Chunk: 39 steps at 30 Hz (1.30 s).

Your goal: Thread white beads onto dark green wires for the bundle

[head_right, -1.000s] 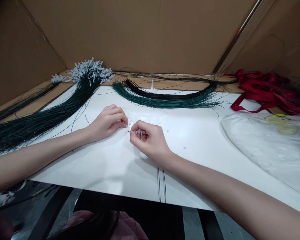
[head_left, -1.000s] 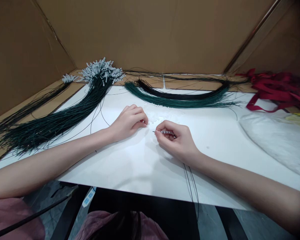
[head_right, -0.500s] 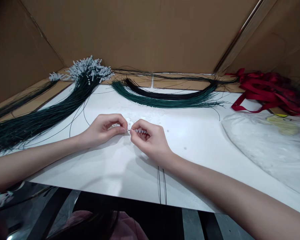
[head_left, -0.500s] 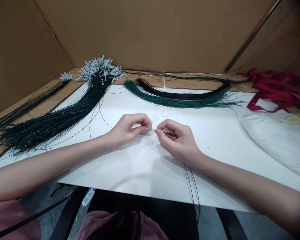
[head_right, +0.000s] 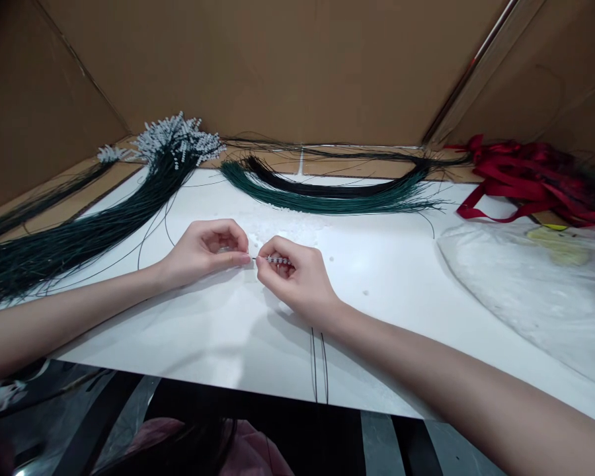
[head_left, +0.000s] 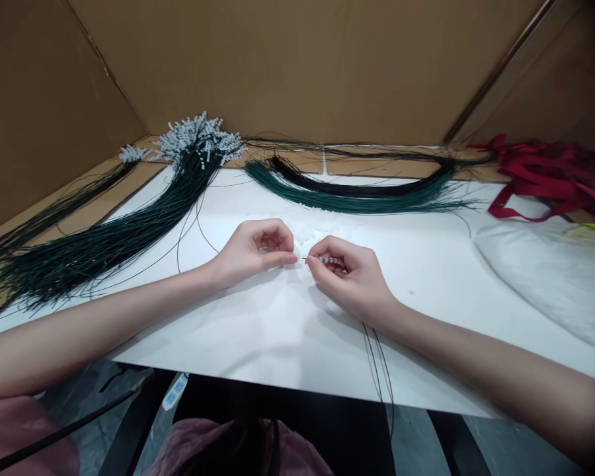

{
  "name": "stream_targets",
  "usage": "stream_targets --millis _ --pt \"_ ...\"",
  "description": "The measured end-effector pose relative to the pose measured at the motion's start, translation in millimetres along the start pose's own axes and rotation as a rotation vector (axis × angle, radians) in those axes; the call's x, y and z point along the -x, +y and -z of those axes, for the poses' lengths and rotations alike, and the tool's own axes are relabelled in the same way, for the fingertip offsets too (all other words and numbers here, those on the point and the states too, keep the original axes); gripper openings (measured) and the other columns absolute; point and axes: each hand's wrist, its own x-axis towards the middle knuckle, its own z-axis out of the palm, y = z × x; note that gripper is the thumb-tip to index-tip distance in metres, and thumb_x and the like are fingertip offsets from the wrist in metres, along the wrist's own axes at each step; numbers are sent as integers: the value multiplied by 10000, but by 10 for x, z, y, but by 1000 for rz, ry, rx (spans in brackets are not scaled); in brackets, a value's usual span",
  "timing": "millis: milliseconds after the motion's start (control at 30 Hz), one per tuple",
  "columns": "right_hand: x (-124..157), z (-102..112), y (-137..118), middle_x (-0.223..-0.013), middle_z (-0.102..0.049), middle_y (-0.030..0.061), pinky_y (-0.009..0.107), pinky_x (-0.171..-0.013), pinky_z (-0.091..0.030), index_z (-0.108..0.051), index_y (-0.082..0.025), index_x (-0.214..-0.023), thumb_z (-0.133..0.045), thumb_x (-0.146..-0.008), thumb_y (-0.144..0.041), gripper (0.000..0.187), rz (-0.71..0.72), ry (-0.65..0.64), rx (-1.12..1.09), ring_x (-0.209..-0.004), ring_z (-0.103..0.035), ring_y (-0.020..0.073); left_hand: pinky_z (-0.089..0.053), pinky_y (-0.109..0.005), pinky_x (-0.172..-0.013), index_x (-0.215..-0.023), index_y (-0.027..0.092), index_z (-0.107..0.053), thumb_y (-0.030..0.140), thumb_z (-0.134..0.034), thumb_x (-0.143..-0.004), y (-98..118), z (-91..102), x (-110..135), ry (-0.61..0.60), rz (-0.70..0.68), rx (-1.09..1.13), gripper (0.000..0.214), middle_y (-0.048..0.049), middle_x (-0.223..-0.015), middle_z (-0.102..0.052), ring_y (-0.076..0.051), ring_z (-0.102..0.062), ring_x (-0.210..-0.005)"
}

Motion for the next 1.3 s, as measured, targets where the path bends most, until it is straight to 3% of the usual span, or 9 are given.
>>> stream_targets --millis 300,633,933,1300 --pt "-7 7 -21 -624 -496 -23 220 -467 -270 -612 -150 -766 -579 -831 -198 88 -2 6 -24 -507 -342 67 -498 -190 -710 -867 133 -652 172 -764 -758 25 -1 37 -1 -117 31 162 -15 -843 -640 -92 -594 -764" --pt "9 -9 -12 -605 -467 -33 218 -454 -256 -605 -159 -775 -590 -846 -218 93 12 -7 -64 -497 -327 64 -531 -165 -697 -859 137 -695 146 -732 -793 42 -45 51 -33 -22 136 76 -18 -818 -700 -88 -664 -747" --pt "20 7 -23 -618 -475 -33 214 -460 -264 -606 -153 -784 -590 -845 -195 76 34 -12 -66 -502 -328 59 -518 -151 -702 -859 144 -696 132 -706 -817 36 -38 50 -57 -41 138 45 -11 -835 -686 -72 -639 -756" --pt "10 -6 3 -610 -477 -35 218 -458 -248 -602 -159 -782 -593 -851 -208 85 32 -19 -61 -498 -314 59 -543 -201 -779 -959 152 -641 167 -782 -756 -16 -40 56 -60 -154 123 248 -25 -880 -660 -102 -644 -812"
